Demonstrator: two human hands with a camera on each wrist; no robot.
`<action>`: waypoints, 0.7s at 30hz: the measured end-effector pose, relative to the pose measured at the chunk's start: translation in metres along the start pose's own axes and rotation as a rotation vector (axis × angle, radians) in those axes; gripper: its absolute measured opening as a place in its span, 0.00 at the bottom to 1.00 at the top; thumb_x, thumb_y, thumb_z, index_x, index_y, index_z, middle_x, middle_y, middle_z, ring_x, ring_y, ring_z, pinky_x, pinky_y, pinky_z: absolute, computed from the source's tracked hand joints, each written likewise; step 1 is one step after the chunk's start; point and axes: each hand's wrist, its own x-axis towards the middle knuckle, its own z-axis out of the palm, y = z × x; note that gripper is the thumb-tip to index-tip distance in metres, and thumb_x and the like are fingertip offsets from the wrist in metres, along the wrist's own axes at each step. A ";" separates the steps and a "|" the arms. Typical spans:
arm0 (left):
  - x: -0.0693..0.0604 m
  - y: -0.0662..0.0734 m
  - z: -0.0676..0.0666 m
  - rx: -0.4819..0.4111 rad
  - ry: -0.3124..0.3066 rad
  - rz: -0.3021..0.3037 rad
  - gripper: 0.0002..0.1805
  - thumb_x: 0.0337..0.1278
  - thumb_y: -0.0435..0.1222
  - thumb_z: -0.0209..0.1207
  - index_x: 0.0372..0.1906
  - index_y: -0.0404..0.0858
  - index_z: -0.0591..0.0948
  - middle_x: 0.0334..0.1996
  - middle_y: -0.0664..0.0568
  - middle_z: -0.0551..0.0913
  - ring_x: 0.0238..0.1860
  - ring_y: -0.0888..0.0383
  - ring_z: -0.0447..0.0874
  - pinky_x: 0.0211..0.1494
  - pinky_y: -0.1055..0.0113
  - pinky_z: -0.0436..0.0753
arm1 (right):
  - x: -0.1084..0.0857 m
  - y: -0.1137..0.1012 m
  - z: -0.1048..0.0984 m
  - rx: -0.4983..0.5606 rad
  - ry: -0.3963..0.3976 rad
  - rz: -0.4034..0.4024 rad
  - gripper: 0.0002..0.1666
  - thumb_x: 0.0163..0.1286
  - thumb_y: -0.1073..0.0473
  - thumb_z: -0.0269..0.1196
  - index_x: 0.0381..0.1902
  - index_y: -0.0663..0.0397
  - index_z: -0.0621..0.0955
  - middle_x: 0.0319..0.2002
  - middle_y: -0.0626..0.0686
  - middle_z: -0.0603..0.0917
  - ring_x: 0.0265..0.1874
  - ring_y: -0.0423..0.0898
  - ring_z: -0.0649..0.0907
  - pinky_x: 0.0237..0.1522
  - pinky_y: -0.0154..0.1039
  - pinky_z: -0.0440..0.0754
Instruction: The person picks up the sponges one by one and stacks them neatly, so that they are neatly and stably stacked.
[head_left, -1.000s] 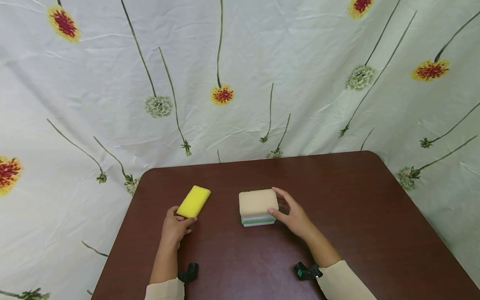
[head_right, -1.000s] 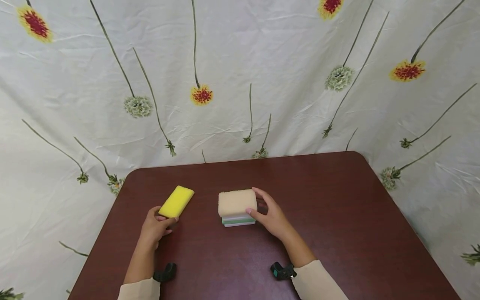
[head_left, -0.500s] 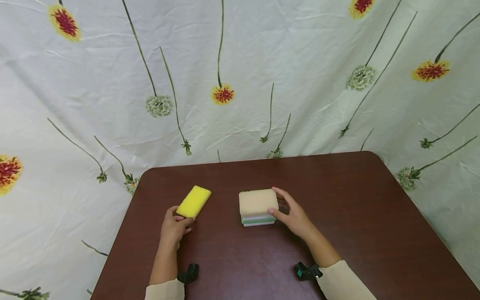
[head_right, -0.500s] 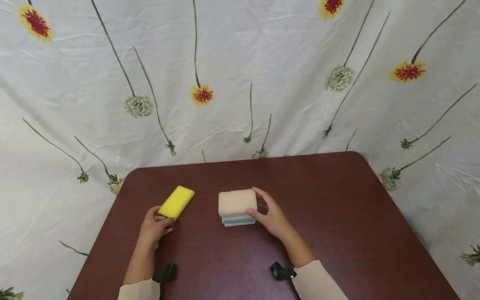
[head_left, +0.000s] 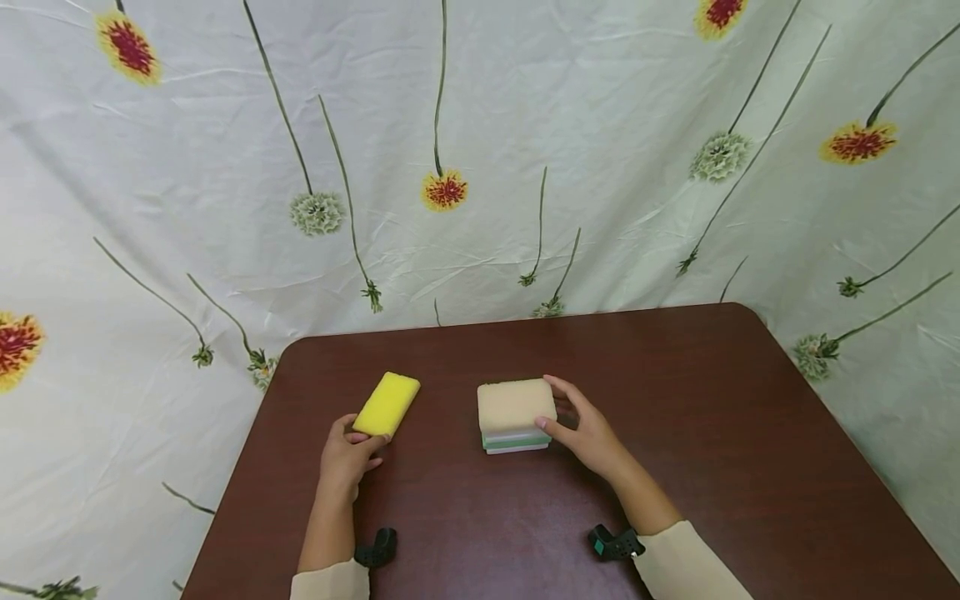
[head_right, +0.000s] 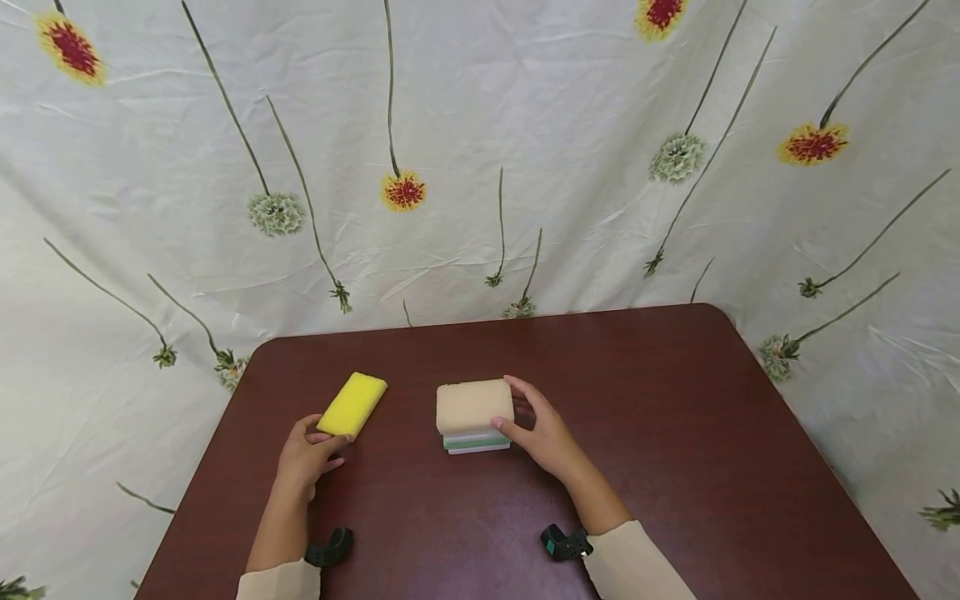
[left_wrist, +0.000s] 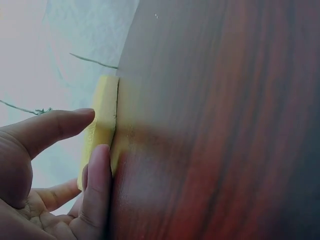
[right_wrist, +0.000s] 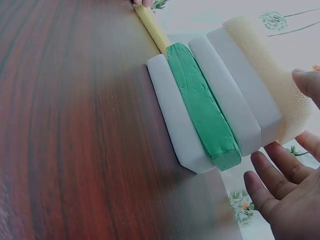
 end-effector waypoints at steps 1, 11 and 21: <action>0.000 0.000 0.000 0.006 0.000 0.000 0.46 0.61 0.33 0.68 0.78 0.38 0.54 0.53 0.38 0.67 0.47 0.48 0.79 0.38 0.67 0.87 | 0.000 0.000 0.000 0.001 0.000 0.000 0.41 0.68 0.49 0.69 0.75 0.29 0.65 0.69 0.54 0.73 0.66 0.58 0.76 0.64 0.57 0.77; 0.002 0.000 0.004 0.154 0.036 0.040 0.47 0.56 0.36 0.71 0.75 0.34 0.57 0.49 0.39 0.66 0.47 0.46 0.76 0.34 0.68 0.86 | -0.001 -0.001 0.000 0.005 0.002 0.001 0.42 0.68 0.49 0.69 0.75 0.30 0.64 0.69 0.53 0.73 0.66 0.57 0.76 0.65 0.57 0.75; -0.002 0.001 0.001 0.087 0.008 0.004 0.45 0.60 0.36 0.69 0.76 0.36 0.56 0.49 0.41 0.66 0.44 0.49 0.75 0.35 0.68 0.85 | 0.000 -0.001 0.000 0.002 0.009 -0.007 0.41 0.68 0.50 0.69 0.75 0.32 0.65 0.69 0.54 0.74 0.66 0.56 0.76 0.66 0.57 0.75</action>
